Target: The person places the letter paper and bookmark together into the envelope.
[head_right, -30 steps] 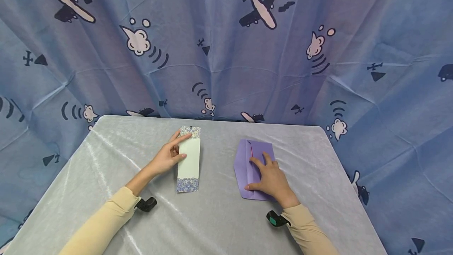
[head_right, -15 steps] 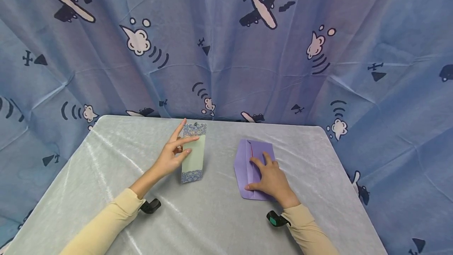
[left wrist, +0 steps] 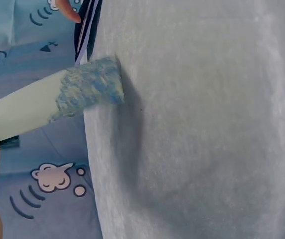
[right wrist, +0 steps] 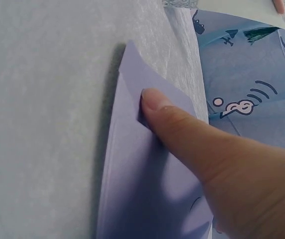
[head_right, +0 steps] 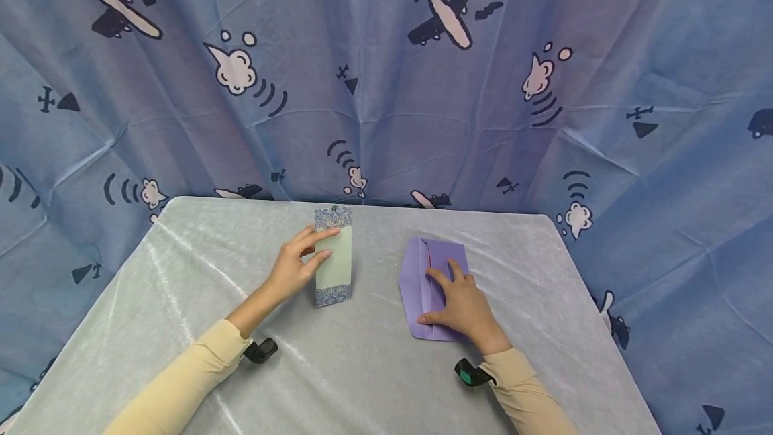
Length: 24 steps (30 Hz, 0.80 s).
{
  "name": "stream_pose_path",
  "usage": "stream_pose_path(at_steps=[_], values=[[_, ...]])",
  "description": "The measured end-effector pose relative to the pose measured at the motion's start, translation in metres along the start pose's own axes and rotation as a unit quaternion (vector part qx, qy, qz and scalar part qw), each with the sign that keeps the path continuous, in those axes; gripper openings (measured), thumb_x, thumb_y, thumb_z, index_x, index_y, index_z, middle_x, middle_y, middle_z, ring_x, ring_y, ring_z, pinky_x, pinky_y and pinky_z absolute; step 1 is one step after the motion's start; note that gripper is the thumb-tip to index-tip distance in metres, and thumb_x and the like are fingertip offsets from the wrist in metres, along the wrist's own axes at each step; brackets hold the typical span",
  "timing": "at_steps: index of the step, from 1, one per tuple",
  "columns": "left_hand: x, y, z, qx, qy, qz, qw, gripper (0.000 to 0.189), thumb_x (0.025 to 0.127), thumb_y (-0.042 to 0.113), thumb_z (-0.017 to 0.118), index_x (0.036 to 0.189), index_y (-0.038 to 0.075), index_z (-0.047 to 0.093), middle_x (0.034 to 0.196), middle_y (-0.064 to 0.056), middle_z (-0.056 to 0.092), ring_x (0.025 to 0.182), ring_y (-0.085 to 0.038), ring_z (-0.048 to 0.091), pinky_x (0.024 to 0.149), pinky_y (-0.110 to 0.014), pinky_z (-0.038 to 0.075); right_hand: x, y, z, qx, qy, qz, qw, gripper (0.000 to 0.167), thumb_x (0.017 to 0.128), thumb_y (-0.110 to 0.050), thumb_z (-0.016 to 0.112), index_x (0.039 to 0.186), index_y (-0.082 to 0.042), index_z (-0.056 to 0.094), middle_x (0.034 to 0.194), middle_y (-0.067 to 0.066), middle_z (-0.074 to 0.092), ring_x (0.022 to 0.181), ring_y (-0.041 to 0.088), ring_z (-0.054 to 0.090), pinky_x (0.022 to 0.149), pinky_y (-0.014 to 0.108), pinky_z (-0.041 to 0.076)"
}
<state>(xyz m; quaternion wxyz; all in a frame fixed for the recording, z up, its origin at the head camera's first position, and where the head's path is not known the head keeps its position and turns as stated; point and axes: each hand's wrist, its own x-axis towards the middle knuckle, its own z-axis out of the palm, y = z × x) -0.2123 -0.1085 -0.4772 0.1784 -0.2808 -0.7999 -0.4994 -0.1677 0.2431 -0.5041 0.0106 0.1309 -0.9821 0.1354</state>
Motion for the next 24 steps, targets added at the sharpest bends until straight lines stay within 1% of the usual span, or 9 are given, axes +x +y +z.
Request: stream_pose_path(at_steps=[1,5,8,10,11,13,18,20,24], values=[[0.000,0.000,0.000,0.005,0.001,0.003,1.0000,0.038,0.089,0.002,0.069,0.125,0.016,0.070,0.148,-0.018,0.051,0.114,-0.033,0.063,0.083,-0.032,0.058,0.000,0.000,0.000,0.000,0.000,0.000,1.0000,0.100,0.059,-0.062,0.086,0.142,-0.020,0.051,0.149,0.033,0.035,0.123,0.058,0.047,0.082,0.068,0.050],[0.002,-0.001,0.001,0.009,-0.015,0.027,0.9995,0.033,0.091,-0.004,0.063,0.115,0.015,0.075,0.161,-0.019,0.031,0.132,-0.036,0.053,0.101,-0.040,0.052,0.000,0.000,-0.001,-0.001,0.000,0.002,1.0000,0.100,0.059,-0.062,0.087,0.142,-0.020,0.051,0.149,0.033,0.036,0.123,0.058,0.048,0.082,0.067,0.050],[0.004,-0.002,0.002,0.018,-0.031,0.037,0.9987,0.037,0.093,-0.005,0.058,0.119,0.016,0.073,0.144,-0.019,0.053,0.133,-0.030,0.051,0.113,-0.049,0.041,0.000,0.000,-0.002,-0.002,-0.001,0.003,1.0000,0.099,0.059,-0.061,0.087,0.142,-0.020,0.051,0.149,0.033,0.036,0.122,0.058,0.048,0.081,0.067,0.050],[0.005,-0.002,0.003,0.028,-0.039,0.035,0.9982,0.040,0.095,-0.003,0.056,0.126,0.018,0.069,0.120,-0.016,0.065,0.108,-0.023,0.059,0.102,-0.048,0.048,0.000,0.000,-0.001,-0.002,-0.002,0.004,1.0000,0.100,0.059,-0.062,0.087,0.142,-0.020,0.051,0.149,0.033,0.036,0.123,0.057,0.048,0.081,0.067,0.050],[0.006,-0.002,0.003,0.030,-0.045,0.029,0.9981,0.042,0.095,-0.002,0.055,0.130,0.019,0.067,0.109,-0.014,0.066,0.096,-0.020,0.056,0.095,-0.048,0.050,0.000,0.001,-0.001,-0.002,-0.002,0.004,1.0000,0.100,0.059,-0.062,0.087,0.142,-0.020,0.051,0.149,0.033,0.036,0.123,0.057,0.048,0.081,0.067,0.050],[0.007,-0.002,0.004,0.032,-0.055,0.016,0.9978,0.046,0.096,-0.001,0.054,0.135,0.022,0.062,0.103,-0.010,0.069,0.079,-0.016,0.046,0.088,-0.047,0.049,0.000,0.001,-0.001,-0.001,-0.003,0.004,1.0000,0.100,0.059,-0.062,0.087,0.142,-0.020,0.051,0.150,0.032,0.035,0.123,0.057,0.048,0.081,0.067,0.050],[0.011,-0.001,0.008,0.005,-0.073,-0.028,0.9969,0.049,0.096,0.000,0.053,0.141,0.021,0.057,0.141,-0.003,0.061,0.101,-0.024,0.057,0.100,-0.048,0.046,0.000,0.001,-0.001,-0.002,-0.002,0.002,1.0000,0.100,0.059,-0.062,0.087,0.142,-0.020,0.051,0.149,0.033,0.035,0.123,0.057,0.048,0.080,0.066,0.051],[0.012,-0.001,0.010,-0.006,-0.075,-0.041,0.9963,0.048,0.096,0.001,0.054,0.141,0.019,0.057,0.143,-0.003,0.059,0.112,-0.026,0.057,0.099,-0.045,0.046,-0.001,0.001,-0.001,-0.001,-0.001,0.002,1.0000,0.100,0.059,-0.062,0.087,0.142,-0.020,0.051,0.150,0.033,0.035,0.123,0.057,0.048,0.080,0.066,0.051],[0.012,-0.002,0.016,-0.013,-0.071,-0.048,0.9962,0.047,0.096,0.001,0.056,0.140,0.018,0.057,0.142,-0.004,0.060,0.104,-0.021,0.055,0.090,-0.036,0.047,0.000,0.001,-0.001,-0.003,0.000,0.001,1.0000,0.099,0.060,-0.061,0.086,0.143,-0.021,0.051,0.150,0.032,0.035,0.123,0.057,0.048,0.081,0.066,0.051]])
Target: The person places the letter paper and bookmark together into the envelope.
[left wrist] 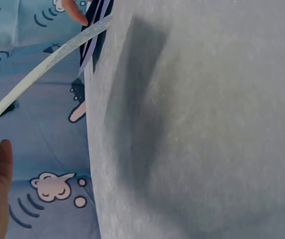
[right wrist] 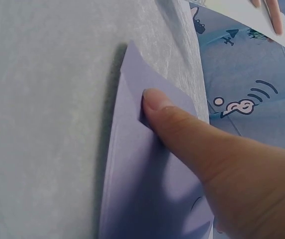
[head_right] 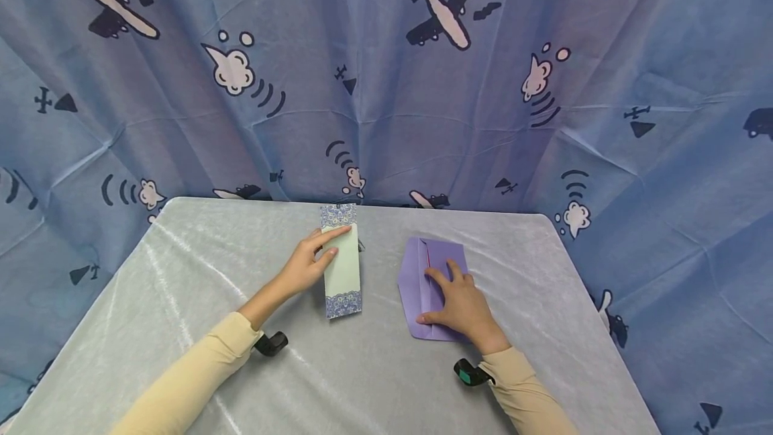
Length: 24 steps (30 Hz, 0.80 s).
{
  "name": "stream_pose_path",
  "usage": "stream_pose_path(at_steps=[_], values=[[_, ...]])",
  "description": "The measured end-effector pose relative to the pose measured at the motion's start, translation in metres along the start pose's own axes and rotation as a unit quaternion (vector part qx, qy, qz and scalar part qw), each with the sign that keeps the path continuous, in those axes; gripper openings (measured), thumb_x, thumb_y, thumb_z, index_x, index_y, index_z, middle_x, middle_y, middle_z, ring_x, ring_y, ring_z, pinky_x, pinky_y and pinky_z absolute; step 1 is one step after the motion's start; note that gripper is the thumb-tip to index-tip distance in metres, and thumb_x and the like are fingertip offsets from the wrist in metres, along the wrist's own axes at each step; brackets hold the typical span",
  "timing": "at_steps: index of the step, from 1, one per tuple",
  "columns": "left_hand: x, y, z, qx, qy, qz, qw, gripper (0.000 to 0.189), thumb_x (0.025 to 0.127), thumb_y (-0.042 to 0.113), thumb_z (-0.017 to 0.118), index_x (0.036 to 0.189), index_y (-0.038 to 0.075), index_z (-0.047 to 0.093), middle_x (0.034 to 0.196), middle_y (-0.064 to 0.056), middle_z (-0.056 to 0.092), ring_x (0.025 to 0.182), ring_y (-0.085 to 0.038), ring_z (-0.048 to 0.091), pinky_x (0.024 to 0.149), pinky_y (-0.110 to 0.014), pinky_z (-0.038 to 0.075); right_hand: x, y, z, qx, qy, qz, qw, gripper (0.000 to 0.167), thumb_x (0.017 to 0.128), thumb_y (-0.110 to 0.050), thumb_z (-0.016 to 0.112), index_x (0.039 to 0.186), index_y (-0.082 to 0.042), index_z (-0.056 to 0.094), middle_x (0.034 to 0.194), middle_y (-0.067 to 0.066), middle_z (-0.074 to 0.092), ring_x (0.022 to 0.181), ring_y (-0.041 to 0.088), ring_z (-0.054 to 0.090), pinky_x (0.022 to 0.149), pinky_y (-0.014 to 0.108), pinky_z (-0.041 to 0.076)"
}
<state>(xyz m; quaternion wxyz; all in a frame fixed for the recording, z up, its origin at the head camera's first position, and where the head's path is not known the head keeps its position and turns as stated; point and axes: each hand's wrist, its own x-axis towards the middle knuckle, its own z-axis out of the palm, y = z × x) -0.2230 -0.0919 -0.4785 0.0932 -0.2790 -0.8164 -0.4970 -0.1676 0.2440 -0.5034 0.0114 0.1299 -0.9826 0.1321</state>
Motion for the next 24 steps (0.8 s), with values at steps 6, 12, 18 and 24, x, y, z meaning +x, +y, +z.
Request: stream_pose_path(at_steps=[6,12,18,24], values=[[0.002,0.000,0.007,-0.013,0.000,-0.014,0.9998,0.047,0.095,0.001,0.058,0.139,0.017,0.058,0.139,-0.005,0.062,0.100,-0.020,0.053,0.086,-0.032,0.048,0.000,0.000,0.000,-0.002,0.002,0.001,1.0000,0.100,0.060,-0.061,0.086,0.143,-0.020,0.050,0.150,0.032,0.035,0.123,0.057,0.048,0.082,0.066,0.051],[0.003,-0.003,0.013,-0.037,-0.030,-0.049,0.9977,0.057,0.091,0.002,0.065,0.145,0.018,0.052,0.146,-0.008,0.055,0.126,-0.027,0.056,0.106,-0.043,0.047,0.000,-0.001,0.001,-0.001,0.003,0.002,1.0000,0.100,0.059,-0.061,0.087,0.143,-0.021,0.050,0.150,0.032,0.036,0.124,0.057,0.047,0.082,0.067,0.051],[0.005,-0.005,0.018,-0.065,-0.096,-0.068,0.9909,0.075,0.086,-0.002,0.069,0.152,0.017,0.040,0.136,-0.017,0.055,0.090,-0.020,0.060,0.085,-0.030,0.056,-0.001,0.000,0.003,-0.002,0.006,0.004,1.0000,0.100,0.059,-0.061,0.087,0.143,-0.021,0.050,0.150,0.032,0.036,0.125,0.057,0.047,0.083,0.067,0.051],[0.008,-0.005,0.024,-0.093,-0.204,-0.087,0.9707,0.086,0.086,-0.003,0.067,0.158,0.014,0.023,0.154,-0.016,0.037,0.079,-0.008,0.052,0.074,-0.019,0.052,-0.001,0.000,0.003,0.001,0.011,0.002,0.9999,0.099,0.059,-0.060,0.088,0.142,-0.021,0.051,0.150,0.032,0.036,0.123,0.057,0.048,0.082,0.066,0.051]])
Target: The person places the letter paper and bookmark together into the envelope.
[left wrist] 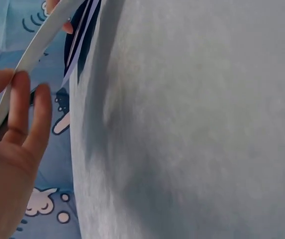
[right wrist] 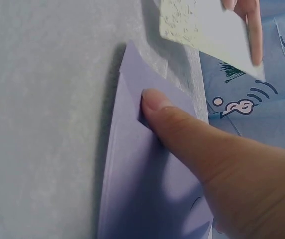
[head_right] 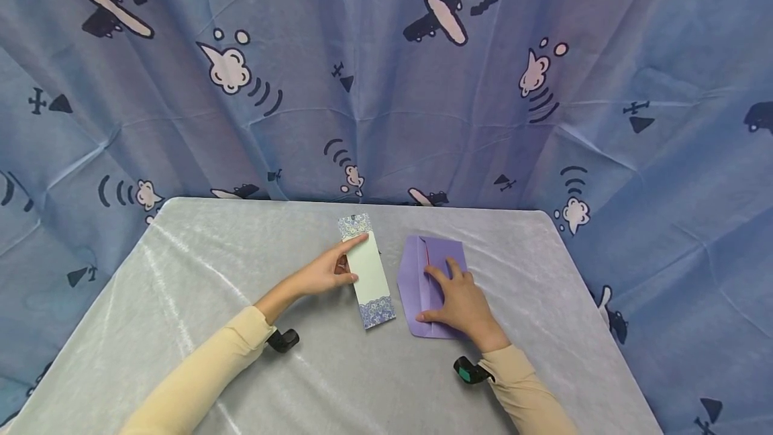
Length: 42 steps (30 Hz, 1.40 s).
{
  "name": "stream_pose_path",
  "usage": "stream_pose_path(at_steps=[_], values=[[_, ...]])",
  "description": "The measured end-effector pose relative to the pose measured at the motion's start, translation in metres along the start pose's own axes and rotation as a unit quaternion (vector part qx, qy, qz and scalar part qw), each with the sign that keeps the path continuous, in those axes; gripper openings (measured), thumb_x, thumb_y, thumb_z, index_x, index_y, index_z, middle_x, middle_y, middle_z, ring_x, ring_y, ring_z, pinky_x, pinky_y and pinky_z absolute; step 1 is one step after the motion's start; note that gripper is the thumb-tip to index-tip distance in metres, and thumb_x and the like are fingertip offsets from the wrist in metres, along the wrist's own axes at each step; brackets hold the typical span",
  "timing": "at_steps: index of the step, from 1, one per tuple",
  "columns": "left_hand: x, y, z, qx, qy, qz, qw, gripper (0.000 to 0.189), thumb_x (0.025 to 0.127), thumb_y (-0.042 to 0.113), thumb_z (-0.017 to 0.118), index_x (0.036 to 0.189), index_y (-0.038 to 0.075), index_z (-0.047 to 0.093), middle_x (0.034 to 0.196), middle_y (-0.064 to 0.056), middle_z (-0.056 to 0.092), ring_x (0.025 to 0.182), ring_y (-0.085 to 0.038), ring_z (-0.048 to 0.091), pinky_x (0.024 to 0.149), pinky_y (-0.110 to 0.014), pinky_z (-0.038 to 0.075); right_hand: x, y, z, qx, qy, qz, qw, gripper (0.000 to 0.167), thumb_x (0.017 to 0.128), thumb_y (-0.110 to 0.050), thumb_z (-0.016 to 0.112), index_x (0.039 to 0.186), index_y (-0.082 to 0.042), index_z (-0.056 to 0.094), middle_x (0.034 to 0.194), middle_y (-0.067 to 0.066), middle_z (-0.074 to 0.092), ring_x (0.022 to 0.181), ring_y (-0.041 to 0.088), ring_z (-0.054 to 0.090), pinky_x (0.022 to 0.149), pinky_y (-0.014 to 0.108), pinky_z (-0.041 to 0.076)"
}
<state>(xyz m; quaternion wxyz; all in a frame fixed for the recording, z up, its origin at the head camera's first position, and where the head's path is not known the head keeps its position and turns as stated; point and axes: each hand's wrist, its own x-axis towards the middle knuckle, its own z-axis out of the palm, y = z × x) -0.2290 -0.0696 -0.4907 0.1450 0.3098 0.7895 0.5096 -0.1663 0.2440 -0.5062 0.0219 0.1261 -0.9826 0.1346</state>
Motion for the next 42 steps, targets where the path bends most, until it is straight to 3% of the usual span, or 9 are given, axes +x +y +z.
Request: stream_pose_path(at_steps=[3,6,9,12,16,20,28,37,42], values=[[0.005,-0.001,0.003,-0.012,-0.046,0.001,0.9988,0.086,0.086,-0.003,0.067,0.158,0.009,0.022,0.149,-0.019,0.044,0.072,-0.006,0.054,0.067,-0.019,0.049,0.000,0.000,0.000,0.003,0.000,0.000,1.0000,0.099,0.059,-0.059,0.088,0.142,-0.021,0.051,0.150,0.033,0.036,0.122,0.057,0.048,0.082,0.066,0.051],[0.011,-0.001,0.007,-0.024,-0.083,0.000,0.9963,0.085,0.086,-0.004,0.068,0.157,0.006,0.023,0.112,-0.029,0.064,0.063,-0.010,0.054,0.059,-0.020,0.046,0.000,0.000,0.000,0.005,-0.001,0.002,1.0000,0.099,0.058,-0.060,0.088,0.142,-0.021,0.051,0.150,0.033,0.035,0.123,0.057,0.048,0.082,0.066,0.051],[0.018,-0.001,0.011,-0.033,-0.113,-0.015,0.9930,0.085,0.086,-0.003,0.069,0.158,0.010,0.024,0.078,-0.034,0.063,0.062,-0.023,0.057,0.056,-0.019,0.043,0.000,0.000,0.000,0.004,-0.001,0.003,1.0000,0.099,0.059,-0.060,0.088,0.142,-0.021,0.051,0.150,0.033,0.035,0.124,0.057,0.047,0.083,0.066,0.051],[0.024,0.000,0.014,-0.036,-0.132,-0.021,0.9903,0.084,0.087,-0.003,0.068,0.157,0.011,0.025,0.077,-0.036,0.063,0.064,-0.034,0.056,0.056,-0.019,0.042,0.000,0.000,0.000,0.006,-0.002,0.005,1.0000,0.100,0.058,-0.060,0.088,0.142,-0.021,0.051,0.150,0.033,0.035,0.124,0.058,0.047,0.083,0.066,0.050],[0.033,0.000,0.019,-0.036,-0.138,-0.021,0.9895,0.080,0.087,-0.003,0.069,0.156,0.009,0.030,0.066,-0.029,0.059,0.055,-0.023,0.052,0.055,-0.020,0.041,0.000,-0.001,0.000,0.002,-0.003,0.007,1.0000,0.100,0.058,-0.061,0.087,0.143,-0.021,0.051,0.150,0.033,0.035,0.124,0.058,0.047,0.083,0.067,0.050],[0.040,0.001,0.021,-0.048,-0.138,-0.034,0.9886,0.073,0.088,-0.001,0.069,0.153,0.009,0.037,0.056,-0.009,0.051,0.051,-0.007,0.043,0.055,-0.021,0.038,0.001,-0.001,0.000,-0.004,-0.005,0.005,1.0000,0.100,0.059,-0.062,0.087,0.142,-0.021,0.051,0.149,0.034,0.036,0.123,0.058,0.048,0.081,0.067,0.051],[0.052,0.004,0.027,-0.066,-0.142,-0.067,0.9853,0.065,0.090,0.001,0.068,0.149,0.008,0.043,0.057,-0.012,0.055,0.061,-0.018,0.060,0.076,-0.028,0.057,0.002,0.001,-0.001,-0.006,-0.007,0.002,1.0000,0.099,0.060,-0.062,0.086,0.143,-0.022,0.051,0.150,0.035,0.035,0.123,0.058,0.048,0.081,0.067,0.051],[0.062,0.004,0.033,-0.061,-0.158,-0.093,0.9812,0.063,0.090,0.000,0.068,0.148,0.006,0.045,0.068,-0.025,0.064,0.074,-0.034,0.069,0.079,-0.032,0.060,0.002,0.001,-0.005,-0.007,-0.009,-0.003,0.9999,0.081,0.073,-0.056,0.080,0.142,-0.023,0.052,0.150,0.035,0.035,0.121,0.060,0.049,0.079,0.067,0.051],[0.067,0.006,0.033,-0.052,-0.163,-0.107,0.9794,0.062,0.090,0.000,0.067,0.148,0.005,0.045,0.124,-0.023,0.067,0.078,-0.023,0.072,0.079,-0.030,0.060,0.003,0.002,-0.004,-0.003,-0.011,-0.004,0.9999,0.071,0.081,-0.052,0.074,0.141,-0.022,0.052,0.150,0.034,0.035,0.122,0.061,0.049,0.082,0.068,0.050]])
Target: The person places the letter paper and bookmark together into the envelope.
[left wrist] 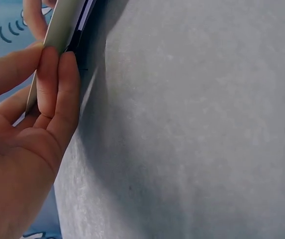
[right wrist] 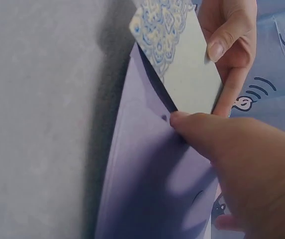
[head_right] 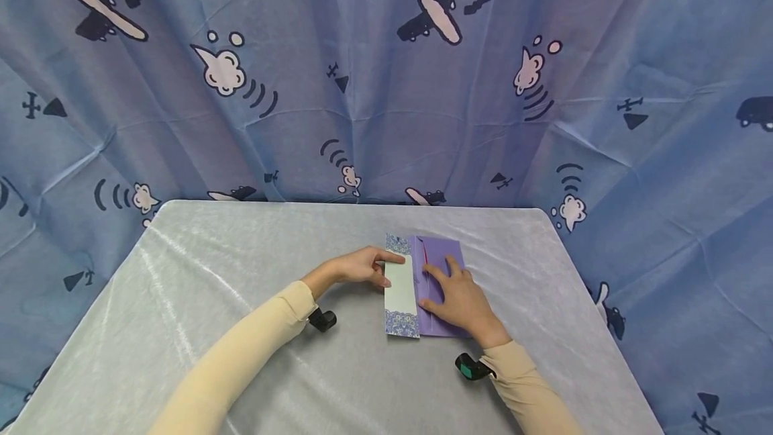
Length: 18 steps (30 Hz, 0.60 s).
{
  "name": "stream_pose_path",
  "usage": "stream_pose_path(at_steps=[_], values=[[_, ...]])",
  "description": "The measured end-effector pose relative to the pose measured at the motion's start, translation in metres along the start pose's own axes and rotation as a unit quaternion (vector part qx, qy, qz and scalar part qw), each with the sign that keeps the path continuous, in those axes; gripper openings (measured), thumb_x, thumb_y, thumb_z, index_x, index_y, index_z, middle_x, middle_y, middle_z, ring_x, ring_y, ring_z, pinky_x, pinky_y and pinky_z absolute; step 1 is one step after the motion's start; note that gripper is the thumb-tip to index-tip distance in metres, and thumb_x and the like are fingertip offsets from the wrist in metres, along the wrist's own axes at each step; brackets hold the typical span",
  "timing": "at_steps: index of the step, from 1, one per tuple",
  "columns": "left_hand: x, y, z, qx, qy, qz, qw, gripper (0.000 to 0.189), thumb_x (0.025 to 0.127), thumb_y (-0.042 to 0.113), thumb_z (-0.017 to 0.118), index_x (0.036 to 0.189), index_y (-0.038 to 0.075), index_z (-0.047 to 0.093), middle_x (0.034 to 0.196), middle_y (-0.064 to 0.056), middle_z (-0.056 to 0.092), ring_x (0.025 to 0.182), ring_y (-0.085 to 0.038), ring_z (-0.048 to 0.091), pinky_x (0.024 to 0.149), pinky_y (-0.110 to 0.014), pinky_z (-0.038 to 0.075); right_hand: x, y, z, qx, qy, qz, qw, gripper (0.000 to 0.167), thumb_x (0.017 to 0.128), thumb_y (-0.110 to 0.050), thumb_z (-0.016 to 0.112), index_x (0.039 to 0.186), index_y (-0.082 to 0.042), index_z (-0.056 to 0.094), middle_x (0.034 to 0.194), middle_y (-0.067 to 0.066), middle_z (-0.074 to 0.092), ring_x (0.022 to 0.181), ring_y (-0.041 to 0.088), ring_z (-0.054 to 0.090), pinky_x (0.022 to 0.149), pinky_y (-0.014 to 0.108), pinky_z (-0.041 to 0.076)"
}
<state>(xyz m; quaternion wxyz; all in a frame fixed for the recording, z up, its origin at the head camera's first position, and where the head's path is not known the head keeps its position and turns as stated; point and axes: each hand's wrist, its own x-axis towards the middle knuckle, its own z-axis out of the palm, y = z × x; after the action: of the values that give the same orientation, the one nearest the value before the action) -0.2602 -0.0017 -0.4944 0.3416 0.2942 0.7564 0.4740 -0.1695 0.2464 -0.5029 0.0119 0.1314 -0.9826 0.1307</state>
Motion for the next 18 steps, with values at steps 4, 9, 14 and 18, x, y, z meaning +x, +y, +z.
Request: stream_pose_path(at_steps=[4,9,14,18], values=[[0.003,0.005,0.000,0.026,0.001,-0.007,0.9996,0.060,0.090,0.000,0.067,0.147,0.005,0.047,0.156,-0.014,0.042,0.087,-0.020,0.074,0.080,-0.028,0.059,0.001,0.001,0.000,0.000,0.001,-0.001,1.0000,0.068,0.083,-0.048,0.074,0.142,-0.021,0.052,0.150,0.034,0.035,0.122,0.060,0.049,0.085,0.067,0.050],[0.007,0.010,0.002,0.045,0.004,-0.016,0.9989,0.060,0.089,0.001,0.068,0.146,0.005,0.048,0.155,-0.012,0.044,0.093,-0.021,0.073,0.079,-0.027,0.059,0.002,0.001,0.000,0.000,0.000,-0.001,1.0000,0.068,0.083,-0.045,0.074,0.143,-0.022,0.052,0.150,0.033,0.035,0.122,0.059,0.050,0.085,0.066,0.050],[0.012,0.012,0.004,0.052,0.006,-0.017,0.9985,0.060,0.088,0.000,0.069,0.145,0.005,0.050,0.155,-0.012,0.044,0.089,-0.018,0.073,0.077,-0.026,0.059,0.002,0.001,0.000,0.003,0.000,0.000,1.0000,0.067,0.083,-0.044,0.074,0.143,-0.021,0.052,0.151,0.033,0.035,0.123,0.060,0.049,0.087,0.066,0.050],[0.016,0.012,0.004,0.045,0.006,-0.019,0.9988,0.060,0.088,-0.002,0.068,0.145,0.006,0.049,0.156,-0.012,0.042,0.088,-0.018,0.072,0.076,-0.026,0.060,0.002,0.002,-0.001,0.004,0.002,-0.001,1.0000,0.068,0.083,-0.045,0.074,0.142,-0.021,0.052,0.151,0.033,0.035,0.122,0.061,0.049,0.086,0.067,0.049]])
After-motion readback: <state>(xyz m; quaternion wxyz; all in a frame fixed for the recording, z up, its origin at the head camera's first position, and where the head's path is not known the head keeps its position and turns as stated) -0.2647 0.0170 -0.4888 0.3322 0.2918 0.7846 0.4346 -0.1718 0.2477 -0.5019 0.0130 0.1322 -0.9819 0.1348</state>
